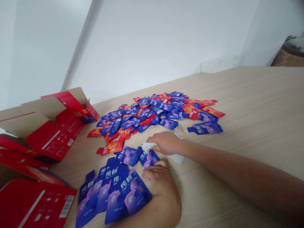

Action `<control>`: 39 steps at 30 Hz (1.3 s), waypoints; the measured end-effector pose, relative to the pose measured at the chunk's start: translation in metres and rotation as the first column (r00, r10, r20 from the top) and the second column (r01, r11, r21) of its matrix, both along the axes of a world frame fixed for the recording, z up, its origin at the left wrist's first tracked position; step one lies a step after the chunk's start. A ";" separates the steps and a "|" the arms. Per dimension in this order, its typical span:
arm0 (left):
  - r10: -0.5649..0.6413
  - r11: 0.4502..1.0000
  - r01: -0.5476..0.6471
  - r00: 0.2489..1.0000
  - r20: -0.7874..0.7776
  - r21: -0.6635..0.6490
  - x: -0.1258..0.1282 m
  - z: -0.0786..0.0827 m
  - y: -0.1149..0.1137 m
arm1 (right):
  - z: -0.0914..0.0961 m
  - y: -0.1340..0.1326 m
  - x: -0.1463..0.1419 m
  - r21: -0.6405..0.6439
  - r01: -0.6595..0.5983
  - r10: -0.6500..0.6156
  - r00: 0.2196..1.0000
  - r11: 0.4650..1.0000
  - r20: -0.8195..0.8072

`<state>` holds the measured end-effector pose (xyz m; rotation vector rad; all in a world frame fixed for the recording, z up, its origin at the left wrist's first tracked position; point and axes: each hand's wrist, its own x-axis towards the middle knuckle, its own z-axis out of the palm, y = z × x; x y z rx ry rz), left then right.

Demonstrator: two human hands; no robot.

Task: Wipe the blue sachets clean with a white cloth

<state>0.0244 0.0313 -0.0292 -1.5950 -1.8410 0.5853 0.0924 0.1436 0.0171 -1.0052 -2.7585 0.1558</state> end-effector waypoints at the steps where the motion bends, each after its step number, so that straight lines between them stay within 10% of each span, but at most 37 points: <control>1: 0.012 1.000 -0.011 1.000 0.015 -0.015 0.001 0.001 0.000 | 0.001 -0.004 -0.002 -0.009 -0.038 0.038 0.999 0.999 -0.007; 6: 0.056 0.997 -0.054 0.998 0.036 -0.056 0.005 0.009 0.000 | -0.001 -0.013 -0.010 -0.090 -0.176 0.182 0.982 0.980 0.057; 14: 0.057 0.996 -0.056 0.998 0.011 -0.065 0.004 0.010 -0.001 | -0.001 0.005 0.001 -0.033 0.014 -0.012 0.998 0.999 0.062; 22: 0.049 0.998 -0.047 0.998 0.034 -0.043 0.004 0.011 -0.001 | 0.004 -0.013 -0.008 -0.073 -0.195 0.198 0.979 0.978 0.044; 31: 0.042 0.998 -0.042 0.999 -0.014 -0.040 0.004 0.011 -0.004 | -0.001 0.008 0.004 -0.017 0.030 -0.029 0.998 0.999 0.064; 39: 0.061 0.994 -0.050 0.990 0.124 -0.093 0.004 0.017 -0.004 | 0.006 -0.016 -0.009 -0.094 -0.207 0.213 0.976 0.974 0.050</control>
